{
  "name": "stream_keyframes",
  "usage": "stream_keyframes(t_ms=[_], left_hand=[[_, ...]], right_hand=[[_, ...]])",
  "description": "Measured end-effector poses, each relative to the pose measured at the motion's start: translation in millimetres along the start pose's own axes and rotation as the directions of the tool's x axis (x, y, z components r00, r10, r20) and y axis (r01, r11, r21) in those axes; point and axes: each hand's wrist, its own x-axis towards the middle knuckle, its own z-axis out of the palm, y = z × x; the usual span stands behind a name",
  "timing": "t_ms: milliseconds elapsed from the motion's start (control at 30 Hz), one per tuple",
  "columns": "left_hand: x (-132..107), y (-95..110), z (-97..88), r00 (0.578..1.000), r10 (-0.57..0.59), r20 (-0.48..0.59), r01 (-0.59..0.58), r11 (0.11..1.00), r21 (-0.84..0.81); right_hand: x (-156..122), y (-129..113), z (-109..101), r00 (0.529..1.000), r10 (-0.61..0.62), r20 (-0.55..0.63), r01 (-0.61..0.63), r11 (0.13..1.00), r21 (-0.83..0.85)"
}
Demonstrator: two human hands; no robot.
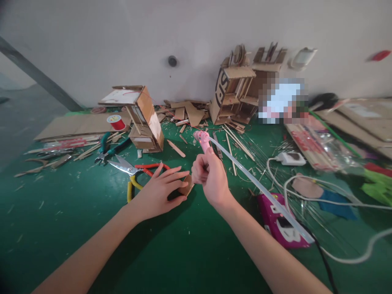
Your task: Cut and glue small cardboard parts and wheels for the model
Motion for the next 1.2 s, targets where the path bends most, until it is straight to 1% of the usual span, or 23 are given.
stream_keyframes(t_ms=[67,133,267,333,467,633,767,867,1033,1100,1200], left_hand=[[0,0,-2.9,1.0,-0.008,0.029,0.008,1.0,-0.02],[0,0,-5.1,0.999,-0.015,0.051,0.017,0.999,-0.032],[2,0,-6.8,0.997,-0.04,0.069,0.042,0.999,-0.031],[3,0,-7.1,0.996,-0.046,0.078,0.049,0.998,-0.032],[2,-1,-7.9,0.994,-0.052,0.093,0.056,0.998,-0.041],[2,-1,-9.7,0.992,-0.06,0.108,0.064,0.997,-0.033],[2,-2,-11.0,0.99,-0.072,0.119,0.075,0.997,-0.027],[2,-3,-11.2,0.991,-0.068,0.119,0.072,0.997,-0.033],[2,-4,-10.5,0.993,-0.054,0.107,0.058,0.997,-0.042],[2,-4,-10.1,0.993,-0.052,0.103,0.057,0.997,-0.045],[2,-5,-8.7,0.994,-0.046,0.102,0.051,0.998,-0.045]], right_hand=[[-1,5,4,0.997,0.068,0.036,-0.07,0.996,0.059],[-2,13,7,0.994,0.098,0.056,-0.104,0.987,0.121],[-3,30,11,0.995,0.076,0.066,-0.091,0.962,0.259],[-3,37,12,0.995,0.049,0.085,-0.072,0.953,0.293],[-3,43,14,0.995,0.039,0.088,-0.065,0.946,0.319],[-3,42,14,0.996,0.03,0.089,-0.059,0.936,0.347],[-3,42,15,0.996,0.02,0.084,-0.047,0.94,0.338],[-4,44,15,0.998,0.006,0.068,-0.026,0.955,0.295],[-6,46,14,0.998,-0.039,0.049,0.031,0.986,0.164],[-6,45,13,0.998,-0.031,0.047,0.022,0.981,0.194],[-4,42,12,0.999,0.019,0.033,-0.029,0.945,0.326]])
